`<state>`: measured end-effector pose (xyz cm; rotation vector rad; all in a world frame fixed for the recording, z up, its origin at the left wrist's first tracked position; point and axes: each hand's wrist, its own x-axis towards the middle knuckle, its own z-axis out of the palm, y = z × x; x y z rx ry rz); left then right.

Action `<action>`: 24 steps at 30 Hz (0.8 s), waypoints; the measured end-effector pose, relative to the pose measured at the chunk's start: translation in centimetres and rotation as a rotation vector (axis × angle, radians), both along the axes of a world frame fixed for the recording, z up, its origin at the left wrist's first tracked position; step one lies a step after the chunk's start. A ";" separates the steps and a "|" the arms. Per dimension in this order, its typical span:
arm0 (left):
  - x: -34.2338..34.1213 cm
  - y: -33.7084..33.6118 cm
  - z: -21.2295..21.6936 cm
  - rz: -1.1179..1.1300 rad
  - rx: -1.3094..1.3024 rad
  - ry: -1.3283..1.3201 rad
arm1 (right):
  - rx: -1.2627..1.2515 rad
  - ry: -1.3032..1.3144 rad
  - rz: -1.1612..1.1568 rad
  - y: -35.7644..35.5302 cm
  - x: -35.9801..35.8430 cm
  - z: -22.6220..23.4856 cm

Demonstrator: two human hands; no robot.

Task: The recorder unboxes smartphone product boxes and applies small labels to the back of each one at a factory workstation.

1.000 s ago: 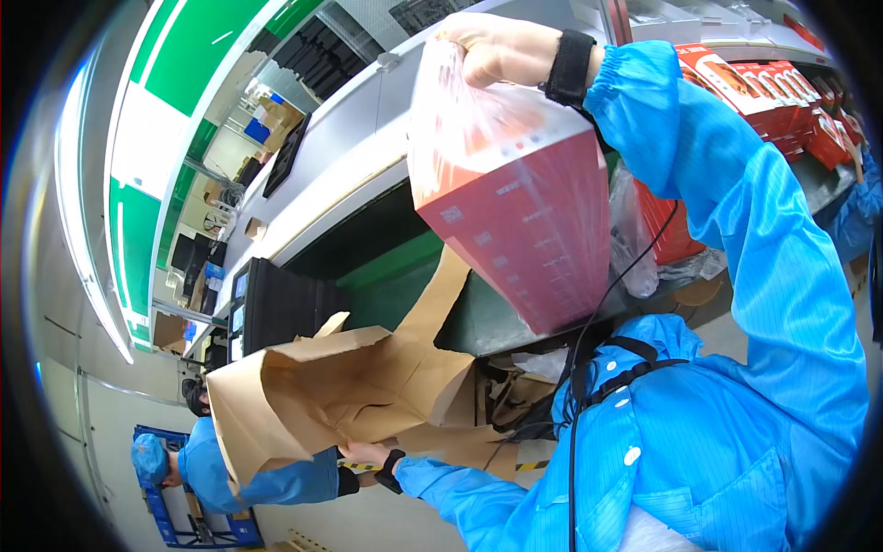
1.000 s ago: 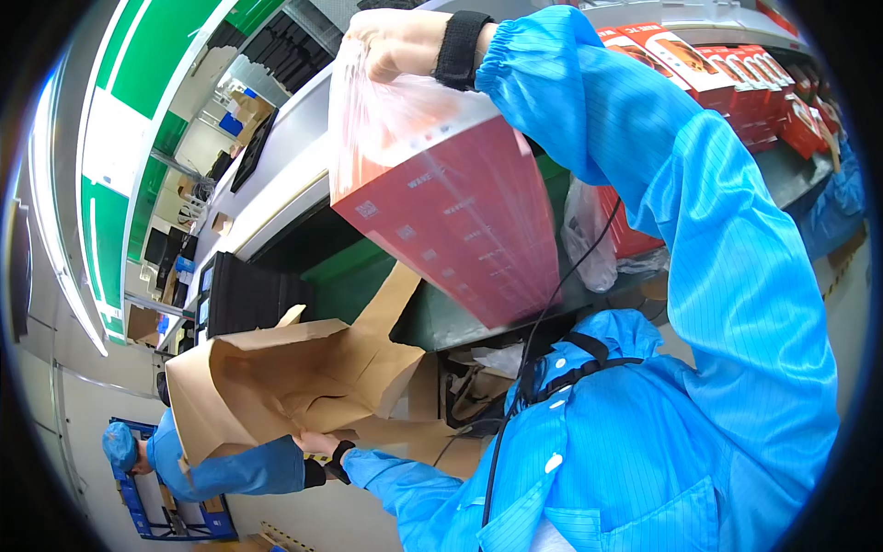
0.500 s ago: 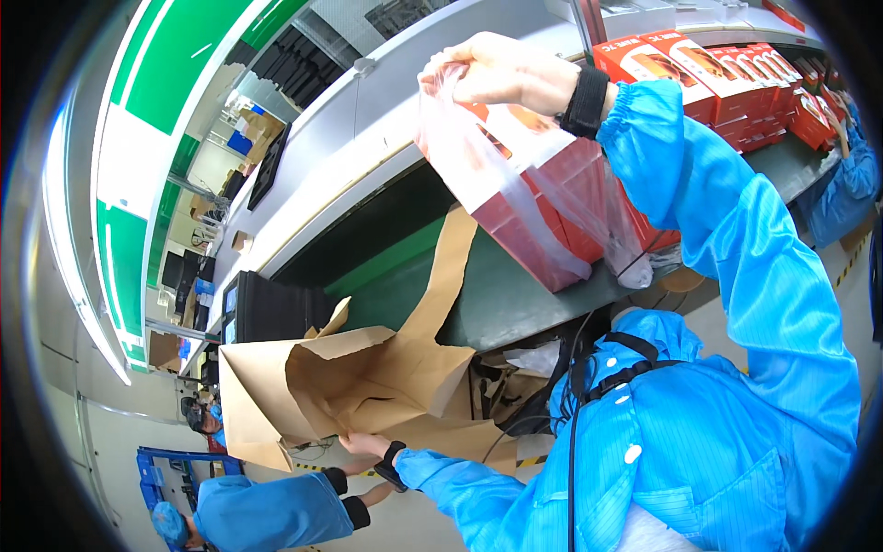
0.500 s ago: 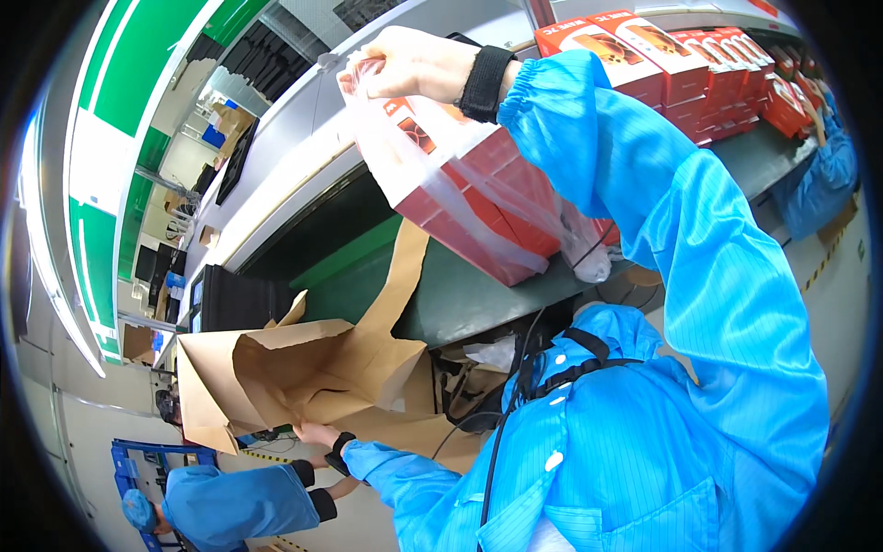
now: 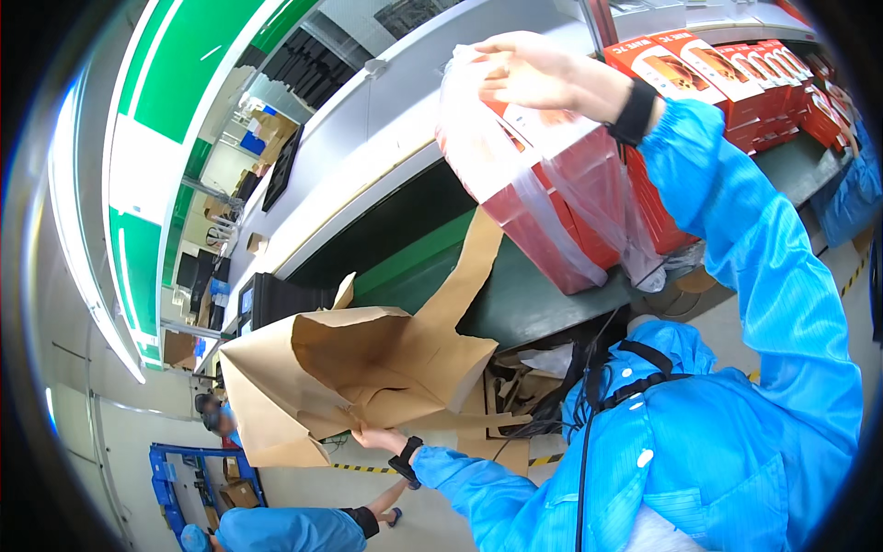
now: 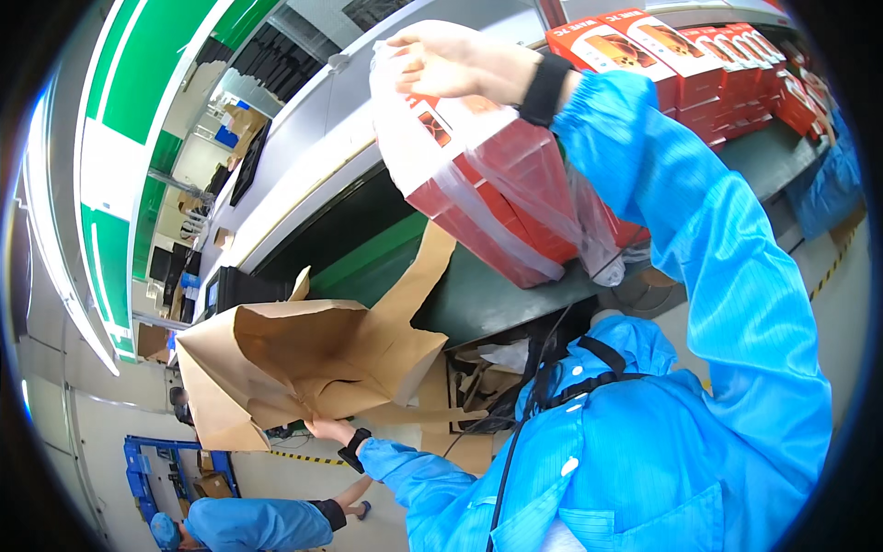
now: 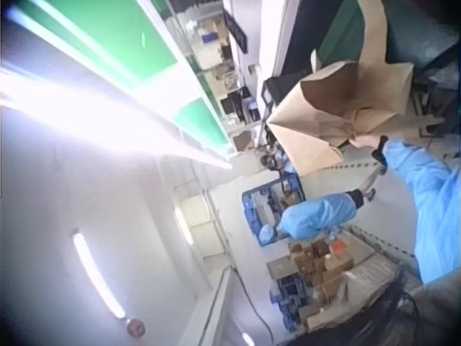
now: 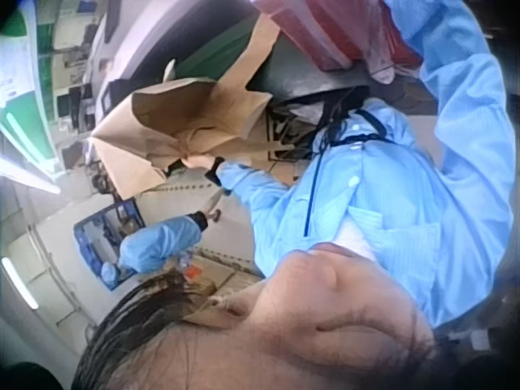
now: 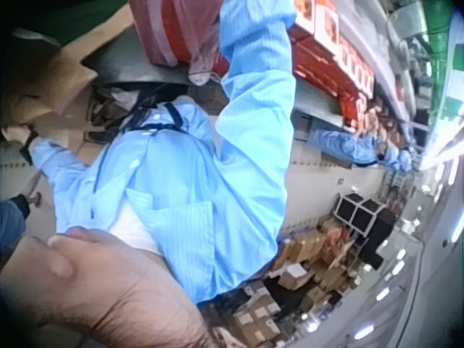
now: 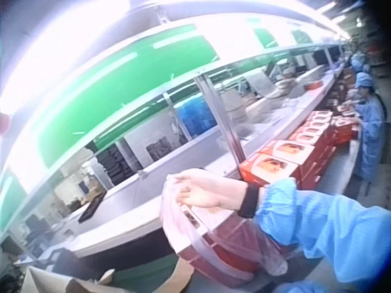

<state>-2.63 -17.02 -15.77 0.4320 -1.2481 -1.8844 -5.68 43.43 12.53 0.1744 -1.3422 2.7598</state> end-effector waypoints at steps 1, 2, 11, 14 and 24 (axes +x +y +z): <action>0.9 -1.4 0.3 0.013 0.031 0.019 | 0.017 -0.093 -0.093 -2.9 0.0 0.2; 2.4 -1.3 1.8 0.022 0.051 0.040 | 0.042 0.000 0.049 -3.4 0.1 -0.5; 17.9 -3.5 8.5 0.044 0.086 -0.061 | 0.490 0.409 -0.122 -5.8 13.6 -10.0; 24.4 0.4 11.3 0.079 0.026 -0.157 | 0.746 0.382 0.205 -10.1 14.9 -15.7; 43.6 7.7 12.4 0.246 -0.108 -0.296 | 1.563 0.274 -0.276 -23.1 17.2 -35.0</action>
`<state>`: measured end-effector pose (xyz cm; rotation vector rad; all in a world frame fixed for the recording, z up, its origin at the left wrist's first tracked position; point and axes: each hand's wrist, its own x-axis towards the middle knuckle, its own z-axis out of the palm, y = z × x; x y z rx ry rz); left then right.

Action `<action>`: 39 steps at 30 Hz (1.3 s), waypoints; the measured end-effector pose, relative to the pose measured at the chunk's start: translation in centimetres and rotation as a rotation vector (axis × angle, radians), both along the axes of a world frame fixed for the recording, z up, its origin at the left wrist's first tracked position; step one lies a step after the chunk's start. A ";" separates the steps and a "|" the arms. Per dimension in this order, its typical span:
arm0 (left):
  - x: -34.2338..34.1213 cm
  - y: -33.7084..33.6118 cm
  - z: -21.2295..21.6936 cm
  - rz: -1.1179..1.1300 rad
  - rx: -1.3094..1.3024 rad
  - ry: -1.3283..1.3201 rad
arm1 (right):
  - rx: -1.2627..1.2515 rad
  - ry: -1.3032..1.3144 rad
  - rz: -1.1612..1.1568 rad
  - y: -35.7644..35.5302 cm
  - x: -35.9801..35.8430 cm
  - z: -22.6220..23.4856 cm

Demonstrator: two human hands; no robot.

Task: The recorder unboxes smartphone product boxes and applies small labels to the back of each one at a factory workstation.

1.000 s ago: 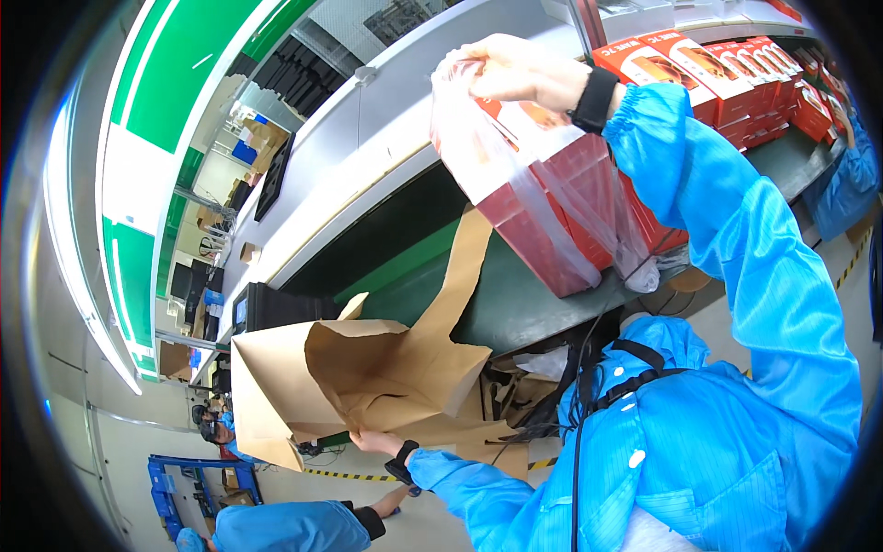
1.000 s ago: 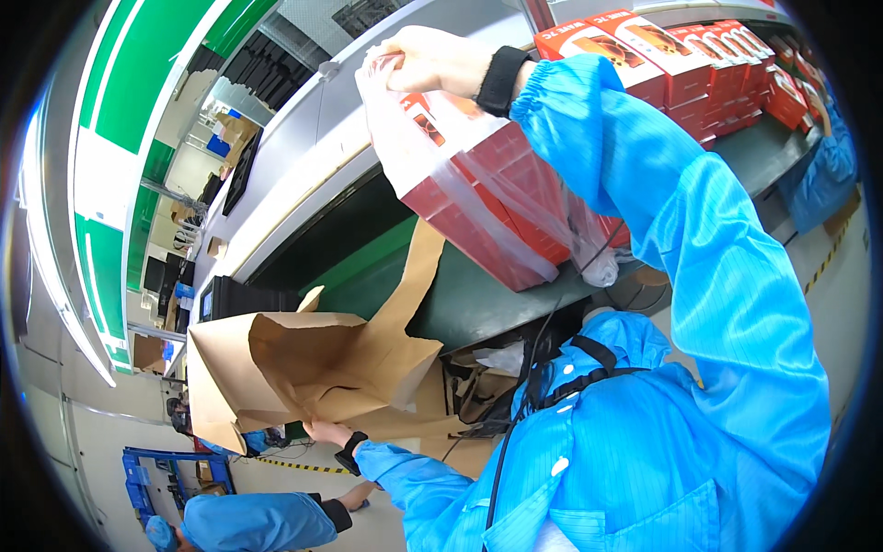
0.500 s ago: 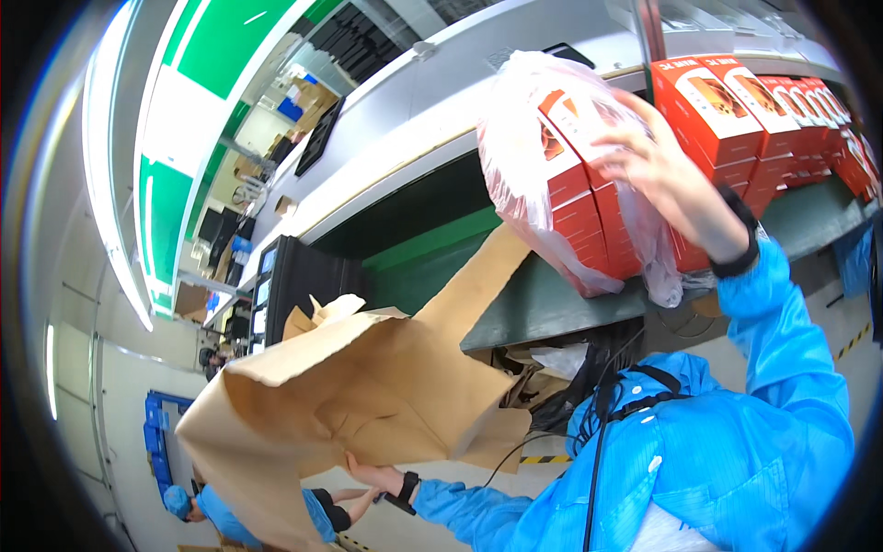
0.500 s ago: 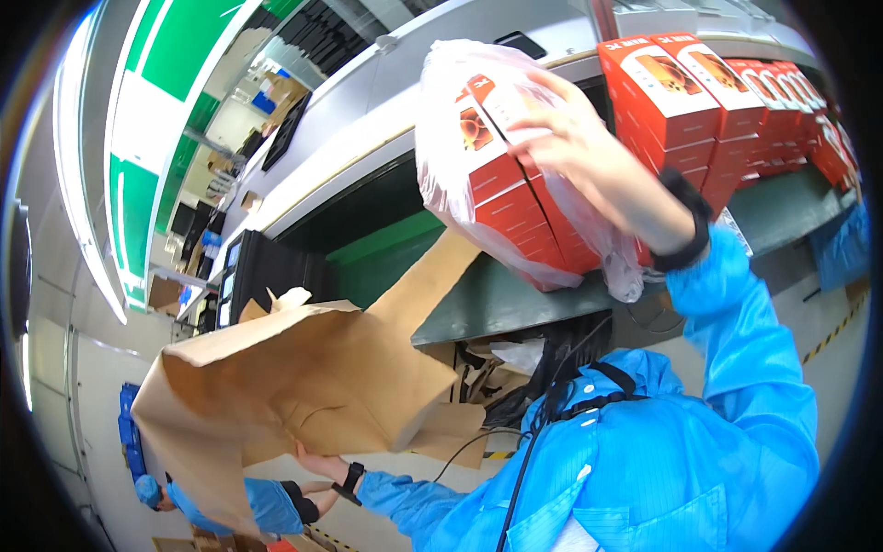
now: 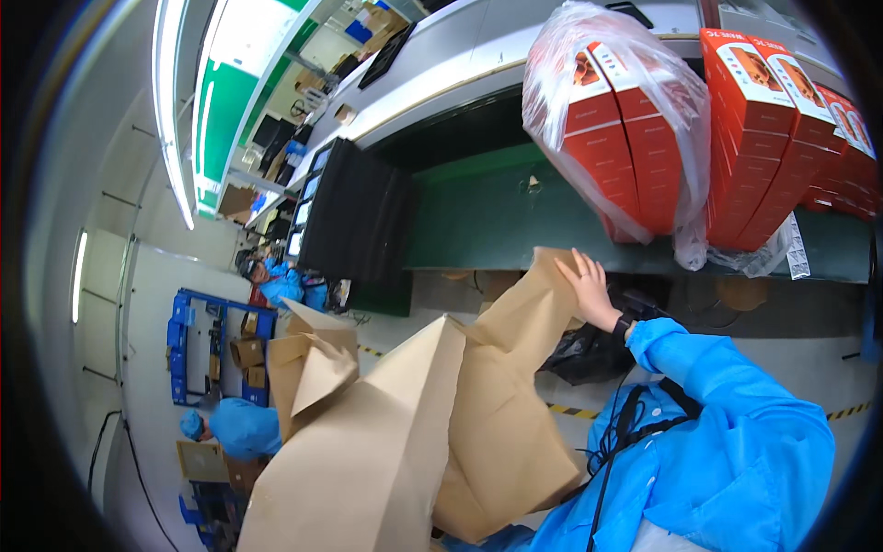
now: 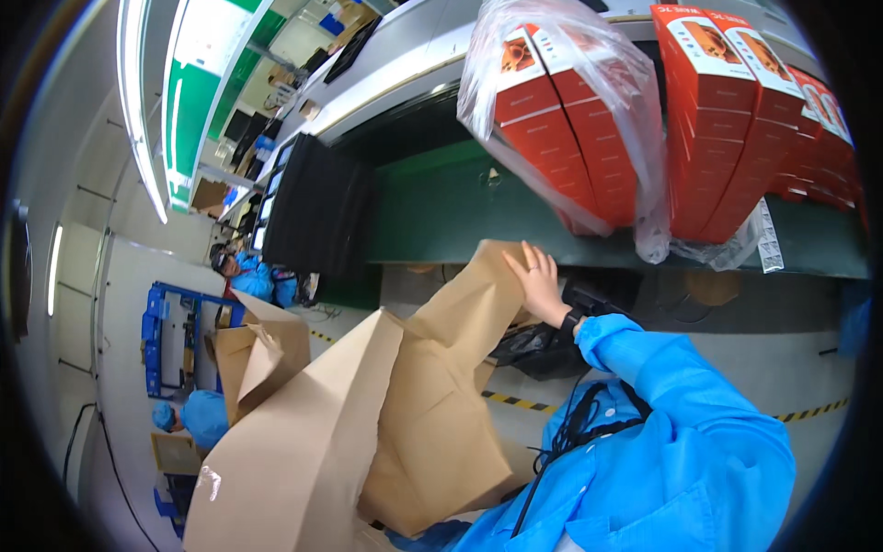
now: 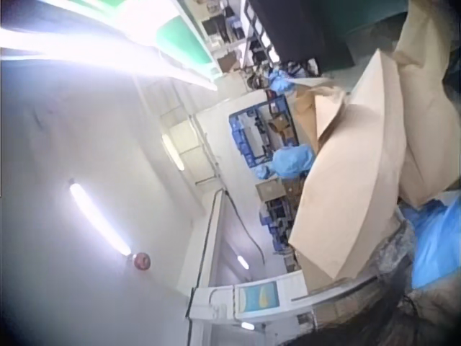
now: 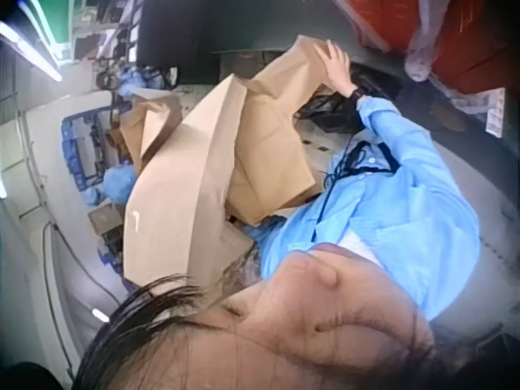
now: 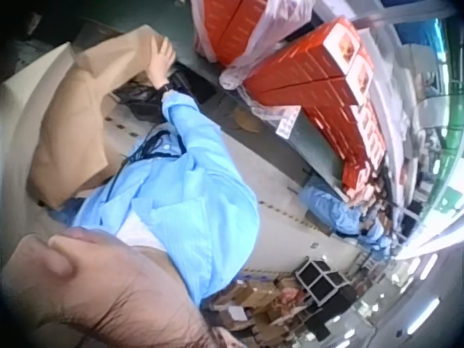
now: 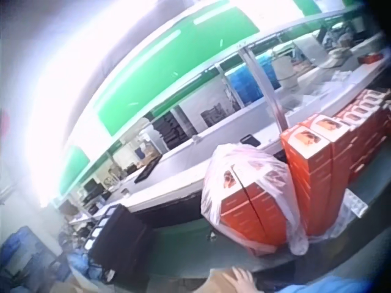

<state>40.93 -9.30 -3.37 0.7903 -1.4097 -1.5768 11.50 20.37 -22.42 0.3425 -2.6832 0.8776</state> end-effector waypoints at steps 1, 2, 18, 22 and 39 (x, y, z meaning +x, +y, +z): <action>1.0 0.5 -1.0 0.003 -0.005 -0.013 | -0.373 -0.072 0.200 0.2 -0.1 -1.6; 2.2 0.8 -1.7 0.001 0.001 -0.035 | -0.745 -0.147 0.401 0.5 0.0 -3.1; -1.5 13.9 -15.2 -0.989 -0.019 -0.327 | -0.700 -0.533 0.767 -0.4 22.0 2.2; -3.1 15.3 -12.3 -1.044 -0.302 -0.670 | -1.159 -0.903 0.780 -0.1 22.5 3.3; -1.8 9.7 -15.1 -0.916 -0.450 -0.402 | -0.701 -0.281 0.672 10.5 16.2 14.1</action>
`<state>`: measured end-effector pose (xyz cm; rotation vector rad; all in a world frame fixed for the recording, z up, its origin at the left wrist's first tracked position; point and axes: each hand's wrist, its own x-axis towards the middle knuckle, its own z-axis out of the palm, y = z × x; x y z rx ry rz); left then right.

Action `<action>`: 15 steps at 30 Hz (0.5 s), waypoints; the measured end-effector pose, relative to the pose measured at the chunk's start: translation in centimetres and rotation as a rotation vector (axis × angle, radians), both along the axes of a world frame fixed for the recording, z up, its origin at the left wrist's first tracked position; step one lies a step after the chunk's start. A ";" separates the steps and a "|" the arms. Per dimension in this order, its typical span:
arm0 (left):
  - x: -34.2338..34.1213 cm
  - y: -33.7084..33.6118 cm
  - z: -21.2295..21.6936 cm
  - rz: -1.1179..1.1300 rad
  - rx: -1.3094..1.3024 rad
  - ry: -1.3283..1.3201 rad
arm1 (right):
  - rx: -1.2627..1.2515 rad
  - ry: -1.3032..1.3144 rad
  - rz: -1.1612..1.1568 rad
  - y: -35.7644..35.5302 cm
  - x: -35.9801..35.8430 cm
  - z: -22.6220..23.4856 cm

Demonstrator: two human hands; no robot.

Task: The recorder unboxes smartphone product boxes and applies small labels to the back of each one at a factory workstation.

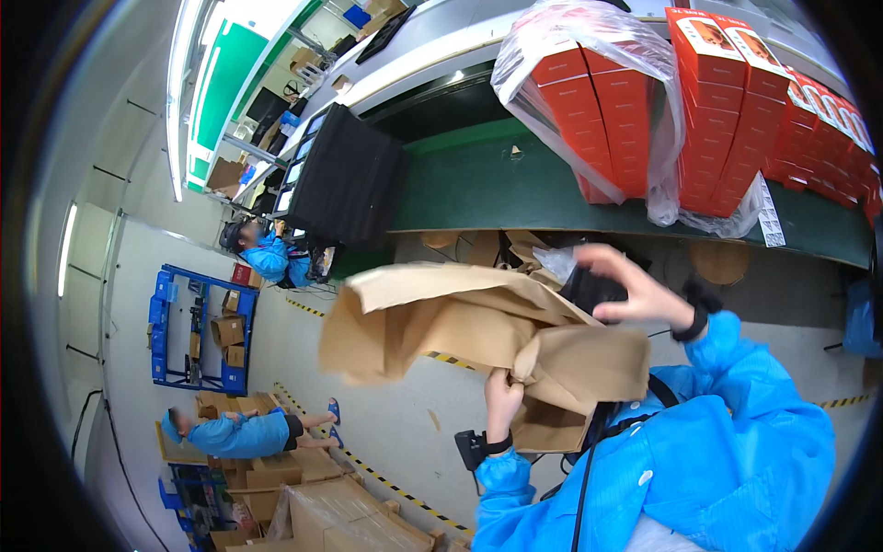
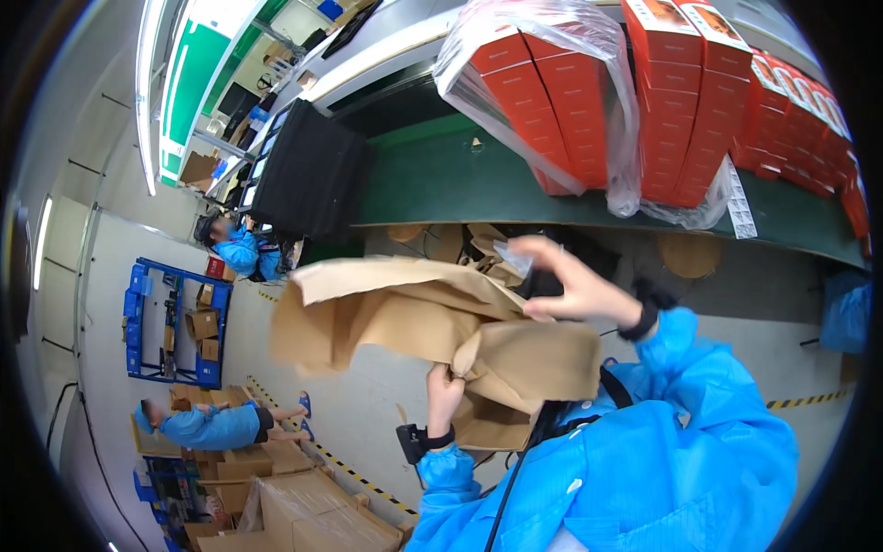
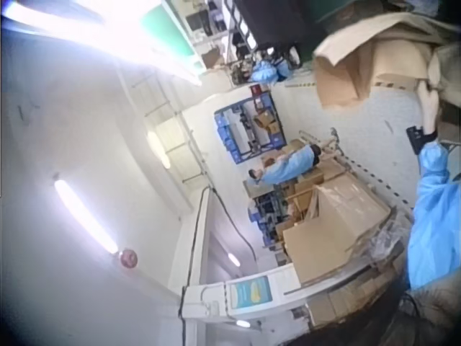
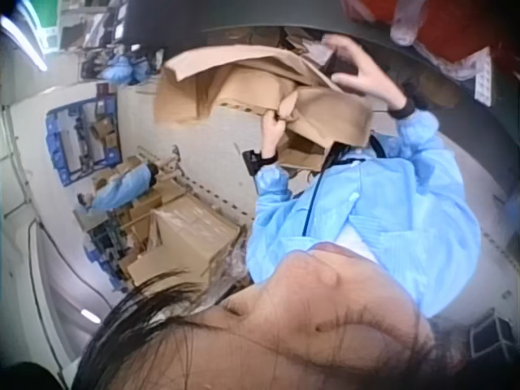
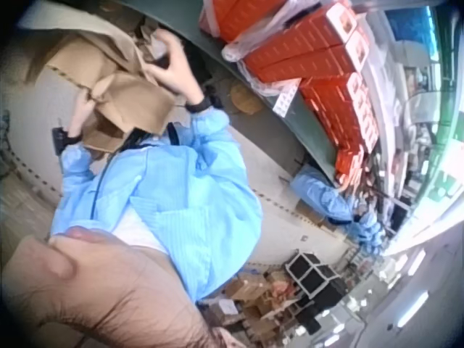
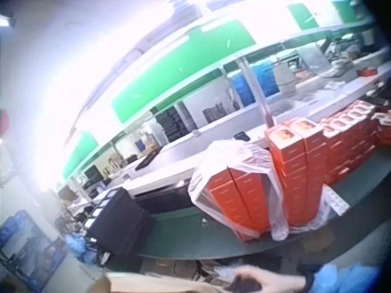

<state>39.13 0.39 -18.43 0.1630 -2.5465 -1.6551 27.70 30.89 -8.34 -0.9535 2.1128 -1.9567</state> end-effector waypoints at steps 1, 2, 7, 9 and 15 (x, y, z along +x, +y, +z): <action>-0.1 0.5 0.4 -0.158 -0.115 -0.059 | 0.102 -0.001 -0.048 0.9 -1.2 0.7; -0.8 1.1 0.6 -0.323 -0.231 -0.114 | 0.104 0.036 -0.047 1.2 -2.5 0.3; -2.9 7.9 4.5 -0.693 -0.458 0.005 | 0.151 0.028 0.138 -3.2 -4.0 0.1; -2.6 9.9 5.2 -0.790 -0.493 0.077 | 0.354 -0.096 0.274 -3.0 -3.6 -1.9; 1.2 12.1 5.7 -0.777 -0.750 0.472 | 0.605 -0.381 0.544 -0.1 1.1 -10.0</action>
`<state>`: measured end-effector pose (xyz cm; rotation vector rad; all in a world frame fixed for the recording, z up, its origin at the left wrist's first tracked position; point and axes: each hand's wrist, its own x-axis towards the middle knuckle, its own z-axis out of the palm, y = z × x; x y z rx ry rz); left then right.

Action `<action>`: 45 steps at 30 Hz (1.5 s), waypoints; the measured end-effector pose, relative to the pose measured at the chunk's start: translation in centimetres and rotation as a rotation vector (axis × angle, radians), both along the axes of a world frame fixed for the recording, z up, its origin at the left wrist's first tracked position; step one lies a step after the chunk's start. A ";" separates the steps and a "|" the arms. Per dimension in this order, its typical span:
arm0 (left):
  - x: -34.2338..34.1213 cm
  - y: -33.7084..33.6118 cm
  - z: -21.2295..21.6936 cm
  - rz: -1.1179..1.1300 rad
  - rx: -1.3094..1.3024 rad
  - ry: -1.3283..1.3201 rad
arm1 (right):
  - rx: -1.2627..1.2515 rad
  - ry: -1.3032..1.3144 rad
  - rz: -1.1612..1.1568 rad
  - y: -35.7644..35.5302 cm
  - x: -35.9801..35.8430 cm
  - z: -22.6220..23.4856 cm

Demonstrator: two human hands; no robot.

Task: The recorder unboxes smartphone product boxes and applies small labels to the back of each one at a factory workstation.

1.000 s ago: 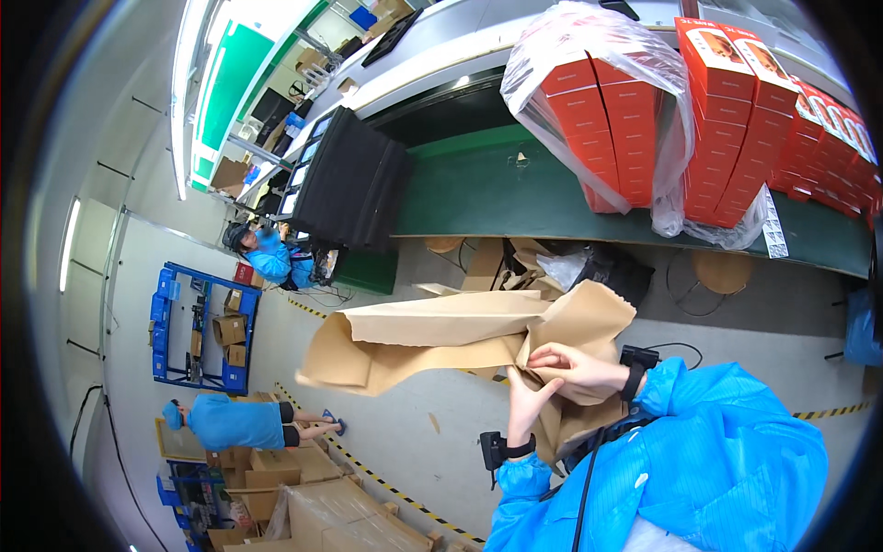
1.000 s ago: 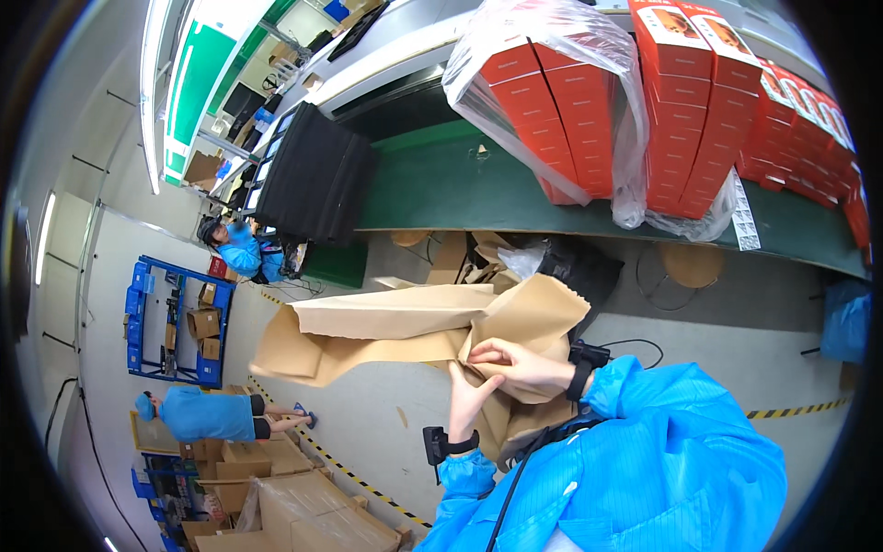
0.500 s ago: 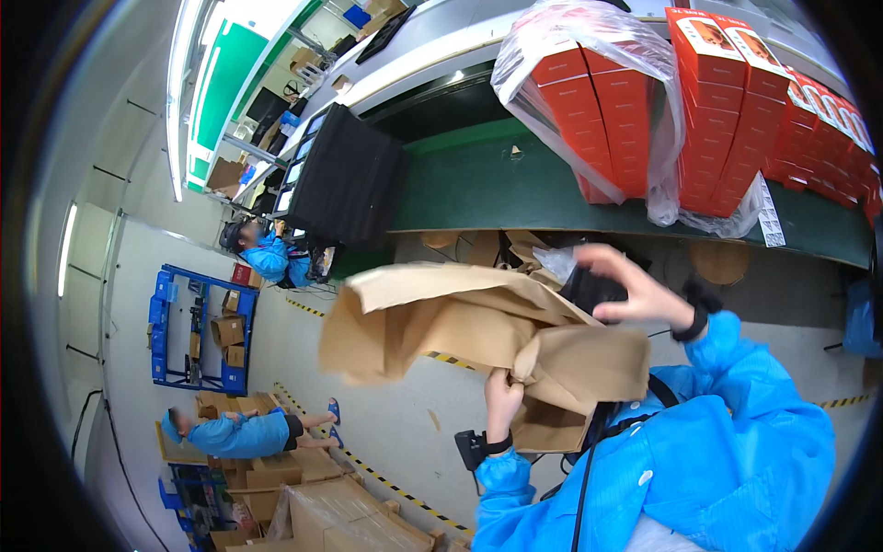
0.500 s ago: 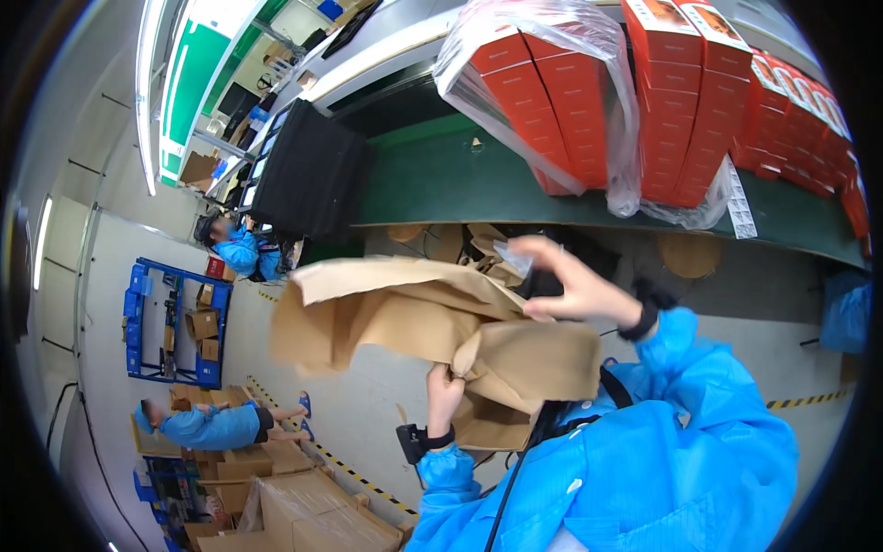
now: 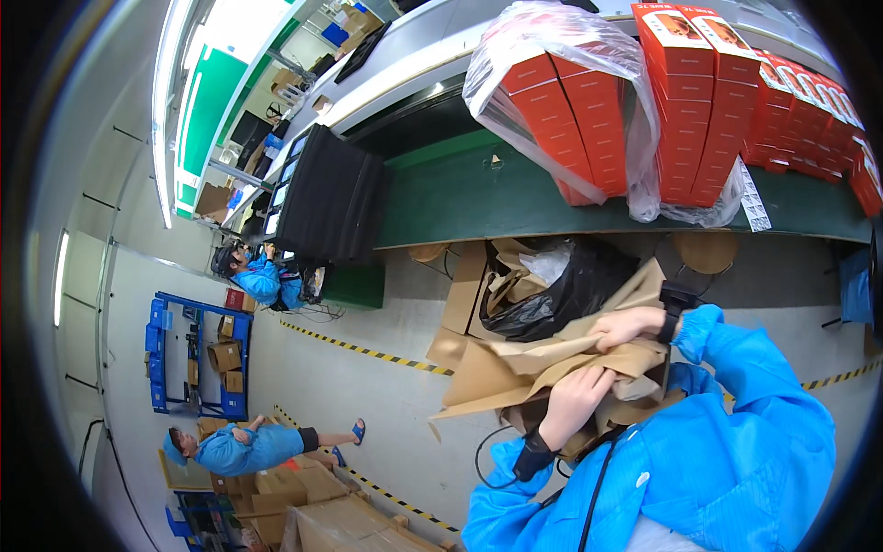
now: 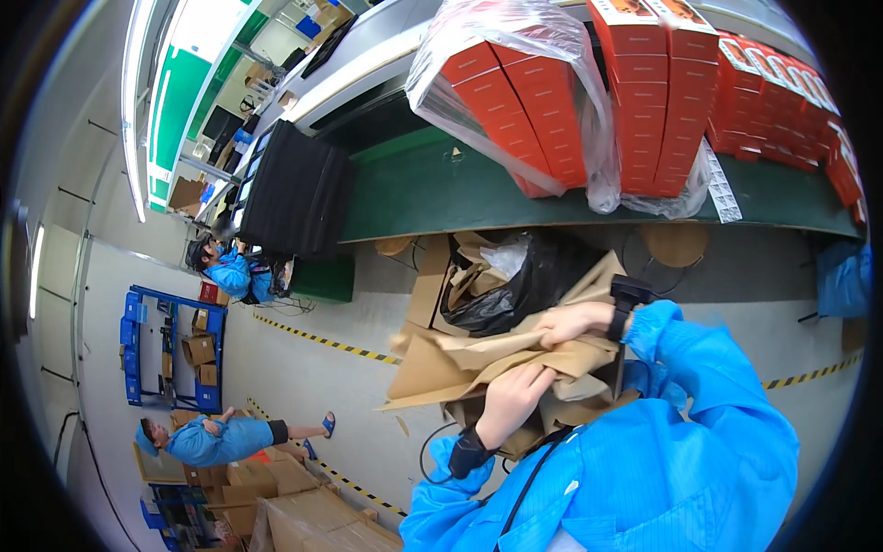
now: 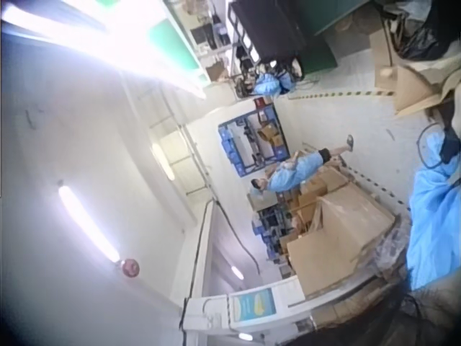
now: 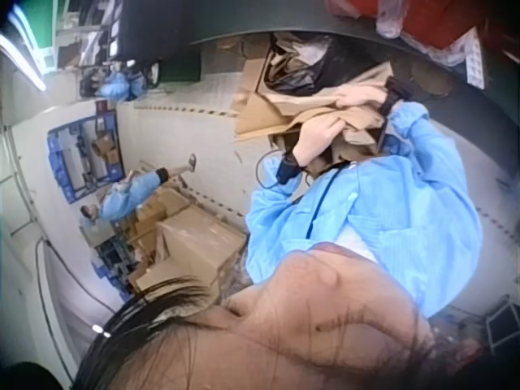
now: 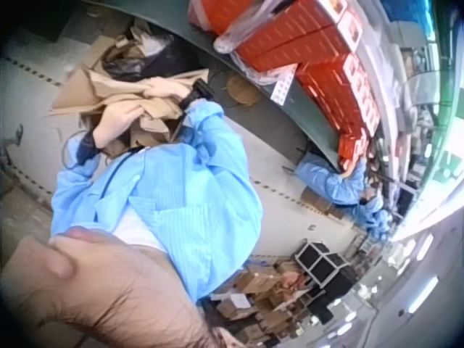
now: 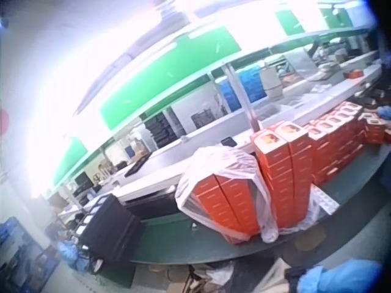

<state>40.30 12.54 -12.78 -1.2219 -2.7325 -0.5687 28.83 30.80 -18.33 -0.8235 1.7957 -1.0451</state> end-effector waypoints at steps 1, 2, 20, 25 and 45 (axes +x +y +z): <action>0.4 0.2 -0.3 -0.006 0.000 -0.003 | -0.021 -0.119 -0.026 1.6 0.6 -0.6; 0.9 0.3 -0.4 0.180 0.074 0.160 | -0.068 -0.099 0.023 2.6 1.3 -0.9; 0.4 -8.1 -0.4 0.912 0.932 0.020 | -0.547 -0.050 -1.268 15.0 5.8 -2.2; 0.0 -9.5 3.1 0.993 1.534 0.085 | -0.552 -0.144 -1.208 11.4 7.1 -4.8; 0.7 -1.5 -2.2 0.753 0.683 0.076 | -0.975 -0.758 -0.693 -8.0 13.0 6.2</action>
